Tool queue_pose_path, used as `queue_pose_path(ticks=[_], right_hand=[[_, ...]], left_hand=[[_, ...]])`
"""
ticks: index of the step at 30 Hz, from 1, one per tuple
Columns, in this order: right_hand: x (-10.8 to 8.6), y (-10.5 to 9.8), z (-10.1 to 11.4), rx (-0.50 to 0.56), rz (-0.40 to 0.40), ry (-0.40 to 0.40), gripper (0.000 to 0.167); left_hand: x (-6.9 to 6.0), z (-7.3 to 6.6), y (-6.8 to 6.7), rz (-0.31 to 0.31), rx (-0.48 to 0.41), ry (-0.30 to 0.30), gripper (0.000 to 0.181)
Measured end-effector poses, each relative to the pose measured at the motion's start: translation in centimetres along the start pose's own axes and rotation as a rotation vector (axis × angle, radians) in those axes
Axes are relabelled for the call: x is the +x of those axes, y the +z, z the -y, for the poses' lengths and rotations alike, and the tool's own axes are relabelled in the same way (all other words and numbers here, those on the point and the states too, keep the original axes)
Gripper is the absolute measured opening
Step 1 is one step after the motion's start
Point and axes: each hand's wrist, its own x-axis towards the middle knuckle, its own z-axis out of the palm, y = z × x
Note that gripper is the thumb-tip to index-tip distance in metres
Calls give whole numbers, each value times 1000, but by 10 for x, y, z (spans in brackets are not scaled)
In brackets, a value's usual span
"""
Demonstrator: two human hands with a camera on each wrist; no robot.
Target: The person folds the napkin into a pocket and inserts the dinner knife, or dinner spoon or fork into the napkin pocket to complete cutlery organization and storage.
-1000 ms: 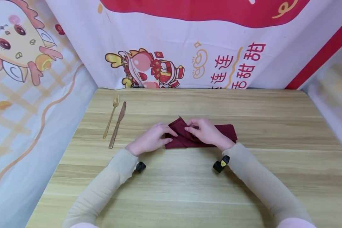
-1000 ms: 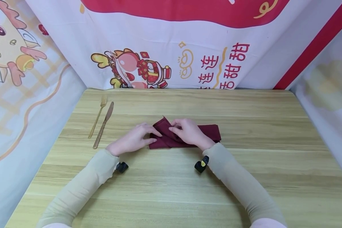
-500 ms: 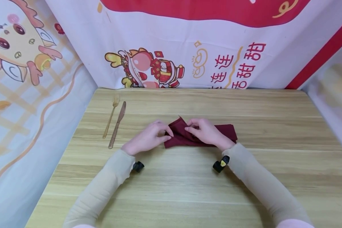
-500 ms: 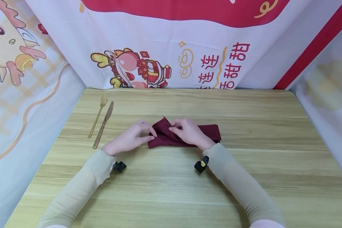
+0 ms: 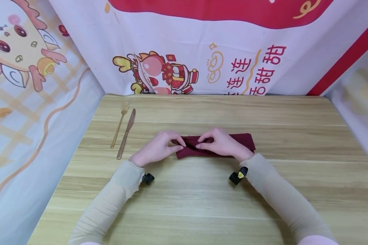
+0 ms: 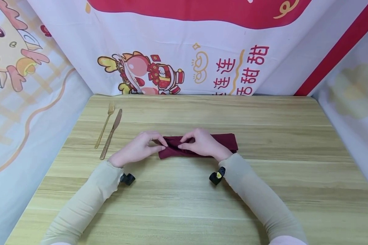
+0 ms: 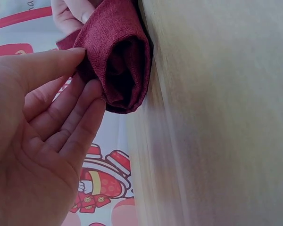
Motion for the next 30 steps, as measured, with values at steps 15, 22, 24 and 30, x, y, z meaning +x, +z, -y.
queue_pose_path(ticks=[15,22,24,30], right_hand=[[10,-1,8,64,92,69,20],[22,8,7,124,100,13,8],[24,8,7,111,121,22,9],[29,9,12,133,172,100,14]], left_hand=[[-1,1,3,-10,-23,5,7],[0,0,3,-10,-51,1,10],[0,0,3,-11,-61,2,10],[-2,0,1,-4,-73,11,11]])
